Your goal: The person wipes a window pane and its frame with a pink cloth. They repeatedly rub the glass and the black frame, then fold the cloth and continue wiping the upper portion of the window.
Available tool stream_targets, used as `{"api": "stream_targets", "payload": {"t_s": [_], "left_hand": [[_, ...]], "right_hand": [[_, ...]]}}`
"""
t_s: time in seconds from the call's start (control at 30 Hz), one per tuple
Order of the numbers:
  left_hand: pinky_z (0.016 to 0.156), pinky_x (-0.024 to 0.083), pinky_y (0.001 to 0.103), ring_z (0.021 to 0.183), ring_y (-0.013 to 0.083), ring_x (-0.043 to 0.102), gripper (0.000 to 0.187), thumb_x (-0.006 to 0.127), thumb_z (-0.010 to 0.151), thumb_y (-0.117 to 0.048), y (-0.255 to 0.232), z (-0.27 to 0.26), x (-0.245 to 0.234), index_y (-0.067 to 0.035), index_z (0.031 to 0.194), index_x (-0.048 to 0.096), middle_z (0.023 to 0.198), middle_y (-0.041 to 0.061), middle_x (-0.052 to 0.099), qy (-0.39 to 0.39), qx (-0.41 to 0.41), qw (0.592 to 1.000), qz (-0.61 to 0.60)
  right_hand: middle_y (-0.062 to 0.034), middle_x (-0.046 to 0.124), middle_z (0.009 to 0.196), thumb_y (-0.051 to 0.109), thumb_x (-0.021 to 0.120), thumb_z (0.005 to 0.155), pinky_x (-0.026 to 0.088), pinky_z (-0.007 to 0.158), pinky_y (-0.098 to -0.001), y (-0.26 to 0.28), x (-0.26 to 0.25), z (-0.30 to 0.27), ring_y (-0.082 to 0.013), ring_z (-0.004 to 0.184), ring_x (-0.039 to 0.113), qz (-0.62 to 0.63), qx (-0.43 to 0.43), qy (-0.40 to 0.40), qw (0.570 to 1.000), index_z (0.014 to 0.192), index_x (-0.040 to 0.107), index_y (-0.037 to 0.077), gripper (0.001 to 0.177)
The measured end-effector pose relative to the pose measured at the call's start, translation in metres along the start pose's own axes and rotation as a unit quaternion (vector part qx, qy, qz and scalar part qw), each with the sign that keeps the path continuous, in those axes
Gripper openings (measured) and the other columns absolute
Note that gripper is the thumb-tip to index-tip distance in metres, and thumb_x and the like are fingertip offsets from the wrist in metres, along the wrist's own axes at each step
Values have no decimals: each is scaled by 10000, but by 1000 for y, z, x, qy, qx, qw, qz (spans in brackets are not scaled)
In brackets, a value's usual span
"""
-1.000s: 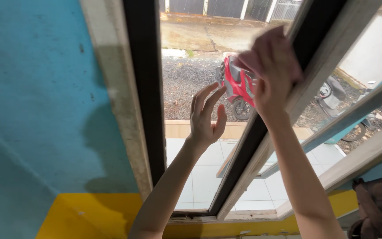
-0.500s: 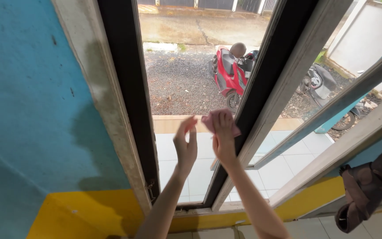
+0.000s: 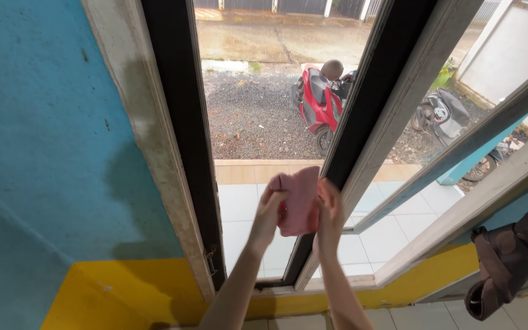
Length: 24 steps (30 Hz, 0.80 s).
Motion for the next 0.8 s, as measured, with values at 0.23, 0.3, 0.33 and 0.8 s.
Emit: {"api": "stream_targets", "payload": {"t_s": [0.23,0.3,0.33,0.8], "left_hand": [[642,523,272,779,129,528,188,689,909,-156,-45,12,1,-170,1097,693,860,-2,613,-11,99,977,191],[594,540,256,749,141,526,222,723,909,-162,-52,19,-7,-167,1128,689,841,28,621,-34,163,945,281],[720,526,312,797,182,571,203,741,843,-135,-69,16,-9,-193,1034,704,822,2,646,-81,235,899,359],[963,578,432,1162,337,652,433,612,994,-11,-151,41,89,-32,1411,498,1196,170,642,-112,512,830,191]], "right_hand": [[-20,531,990,227,751,934,363,868,-370,-70,-34,43,-199,1000,444,36,94,80,992,1018,651,150,152],[55,405,605,262,785,955,308,638,-236,-55,-42,55,-64,627,350,-7,30,46,998,684,613,139,343],[58,387,587,216,757,975,300,568,-230,-43,-41,59,-54,560,346,-10,34,20,999,751,676,133,253],[-1,533,1223,37,619,1083,502,1025,-266,90,34,119,-50,1063,507,22,-250,-43,967,1575,343,91,567]]}}
Point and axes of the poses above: each hand's wrist, its own z-axis towards the middle knuckle, its own x-axis out of the palm, y = z × x, the point moved 6 cm from there along z, towards the middle knuckle
